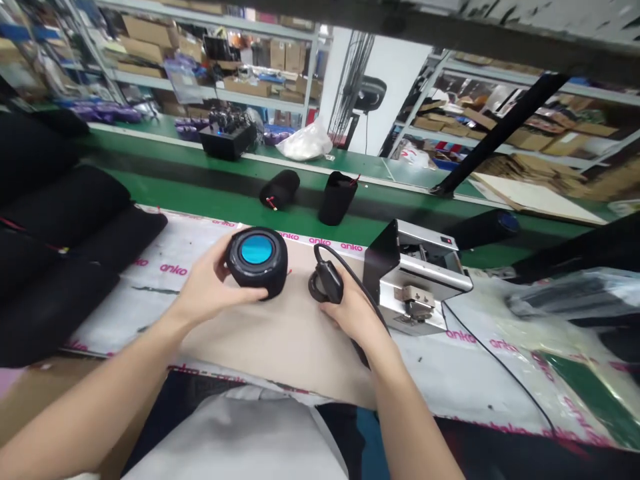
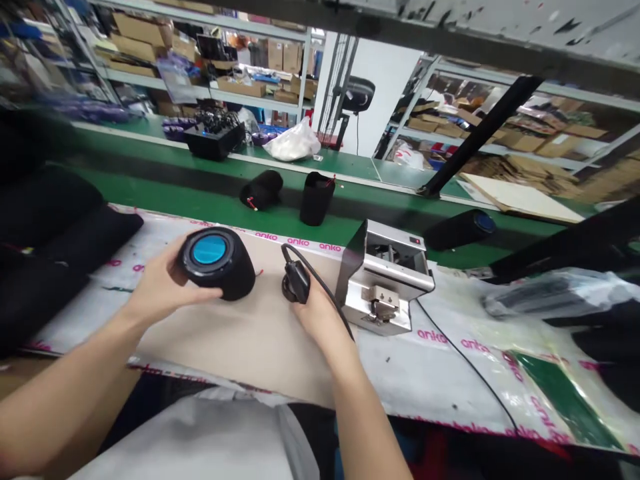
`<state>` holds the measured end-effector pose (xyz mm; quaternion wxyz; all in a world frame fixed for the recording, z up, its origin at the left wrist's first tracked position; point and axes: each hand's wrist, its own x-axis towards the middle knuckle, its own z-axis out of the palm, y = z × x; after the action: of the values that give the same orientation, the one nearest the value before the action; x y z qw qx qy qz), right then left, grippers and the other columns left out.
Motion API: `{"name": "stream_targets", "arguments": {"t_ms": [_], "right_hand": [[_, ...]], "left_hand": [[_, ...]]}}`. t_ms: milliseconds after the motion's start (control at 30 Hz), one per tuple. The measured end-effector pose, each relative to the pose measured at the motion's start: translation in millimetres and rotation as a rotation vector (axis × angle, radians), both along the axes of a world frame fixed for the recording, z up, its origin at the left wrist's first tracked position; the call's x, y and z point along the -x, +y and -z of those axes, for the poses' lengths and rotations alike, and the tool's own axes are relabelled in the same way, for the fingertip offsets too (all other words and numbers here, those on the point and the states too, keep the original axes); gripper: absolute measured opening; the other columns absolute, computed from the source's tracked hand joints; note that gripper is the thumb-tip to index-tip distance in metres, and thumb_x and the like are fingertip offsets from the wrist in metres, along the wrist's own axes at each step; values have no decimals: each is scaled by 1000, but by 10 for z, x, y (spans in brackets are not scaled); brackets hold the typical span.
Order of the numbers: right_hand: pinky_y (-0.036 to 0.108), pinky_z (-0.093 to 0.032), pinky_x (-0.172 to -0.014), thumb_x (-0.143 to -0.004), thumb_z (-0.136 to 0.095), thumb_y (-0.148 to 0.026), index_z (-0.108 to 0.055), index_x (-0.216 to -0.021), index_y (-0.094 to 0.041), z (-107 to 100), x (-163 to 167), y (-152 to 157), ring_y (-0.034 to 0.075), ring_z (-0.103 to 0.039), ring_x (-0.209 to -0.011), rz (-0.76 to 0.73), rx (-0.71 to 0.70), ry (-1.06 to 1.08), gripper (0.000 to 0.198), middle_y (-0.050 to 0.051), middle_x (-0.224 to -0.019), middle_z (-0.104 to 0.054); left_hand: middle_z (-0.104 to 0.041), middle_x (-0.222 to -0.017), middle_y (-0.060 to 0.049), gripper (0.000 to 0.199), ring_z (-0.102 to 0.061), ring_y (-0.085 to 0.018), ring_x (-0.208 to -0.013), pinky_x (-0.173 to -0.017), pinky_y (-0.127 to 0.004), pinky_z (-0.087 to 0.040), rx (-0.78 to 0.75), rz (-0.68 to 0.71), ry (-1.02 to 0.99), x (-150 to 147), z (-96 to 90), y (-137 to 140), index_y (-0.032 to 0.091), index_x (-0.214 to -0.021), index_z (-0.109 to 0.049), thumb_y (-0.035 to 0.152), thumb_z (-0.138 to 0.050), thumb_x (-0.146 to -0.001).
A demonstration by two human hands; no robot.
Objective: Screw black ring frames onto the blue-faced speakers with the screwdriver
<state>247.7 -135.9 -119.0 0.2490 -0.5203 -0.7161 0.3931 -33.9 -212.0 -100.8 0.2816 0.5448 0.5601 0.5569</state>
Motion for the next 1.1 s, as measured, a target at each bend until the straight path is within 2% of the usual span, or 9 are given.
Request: {"name": "stream_targets", "arguments": {"t_ms": [133, 233, 367, 500, 667, 767, 833, 933, 1100], "right_hand": [[46, -66, -104, -78, -72, -11, -60, -154, -31, 5, 21, -15, 30, -76, -112, 34, 47, -27, 80, 7, -128, -74], [41, -68, -91, -78, -76, -14, -59, -152, -30, -112, 24, -63, 27, -77, -99, 77, 60, -5, 78, 6, -118, -76], [31, -63, -60, -79, -87, -35, -58, -142, -27, -528, -11, -259, 20, -70, -64, 172, 85, 64, 70, 0, -88, -73], [24, -57, -51, -71, -98, -43, -63, -119, -26, -909, 12, -461, 14, -63, -53, 138, 129, 272, 62, -6, -73, -65], [26, -55, -48, -68, -102, -43, -61, -127, -28, -841, 157, -481, 14, -63, -50, 68, 265, 481, 73, -6, -81, -67], [32, -62, -58, -70, -101, -46, -62, -126, -30, -751, 265, -500, 19, -70, -65, 84, 229, 437, 70, -3, -90, -71], [43, -68, -83, -69, -100, -46, -64, -126, -32, -767, 345, -552, 25, -76, -91, 101, 142, 335, 68, 0, -105, -75], [59, -59, -113, -74, -95, -43, -65, -128, -35, -873, 471, -657, 32, -70, -125, 73, -5, 160, 62, 2, -130, -72], [65, -59, -110, -76, -94, -43, -68, -128, -34, -1023, 528, -754, 37, -69, -125, 37, -62, -83, 59, 4, -134, -66]], "left_hand": [[-67, -152, -13, 97, -62, -41, -146, -124, -53, -54, 12, 53, -48, -234, 80, -262, 24, -149, -63, 40, -105, -63], [-59, -162, -13, 101, -57, -40, -152, -124, -50, -55, 45, 98, -23, -301, 149, -294, 27, -158, -56, 41, -102, -69], [-51, -170, -14, 102, -51, -40, -158, -118, -47, -60, 81, 122, 105, -336, 182, -311, 28, -163, -48, 42, -97, -75], [-57, -163, -15, 98, -57, -41, -152, -115, -48, -62, 3, 166, 256, -260, 175, -282, 27, -161, -47, 40, -95, -76], [-58, -162, -15, 99, -62, -40, -146, -112, -45, -63, -75, 330, 364, -18, 165, -111, 28, -162, -44, 36, -93, -76], [-58, -163, -13, 101, -63, -38, -145, -113, -44, -61, -84, 418, 379, 48, 138, -45, 31, -164, -42, 36, -93, -76], [-59, -161, -12, 100, -65, -37, -143, -118, -45, -58, -99, 445, 366, 18, 118, -53, 31, -163, -43, 36, -93, -77], [-60, -159, -10, 92, -64, -37, -142, -122, -48, -53, -88, 416, 348, -89, 104, -126, 30, -160, -46, 33, -91, -80], [-58, -162, -9, 92, -60, -37, -147, -126, -48, -50, -54, 365, 296, -214, 122, -239, 30, -164, -43, 25, -83, -82]]}}
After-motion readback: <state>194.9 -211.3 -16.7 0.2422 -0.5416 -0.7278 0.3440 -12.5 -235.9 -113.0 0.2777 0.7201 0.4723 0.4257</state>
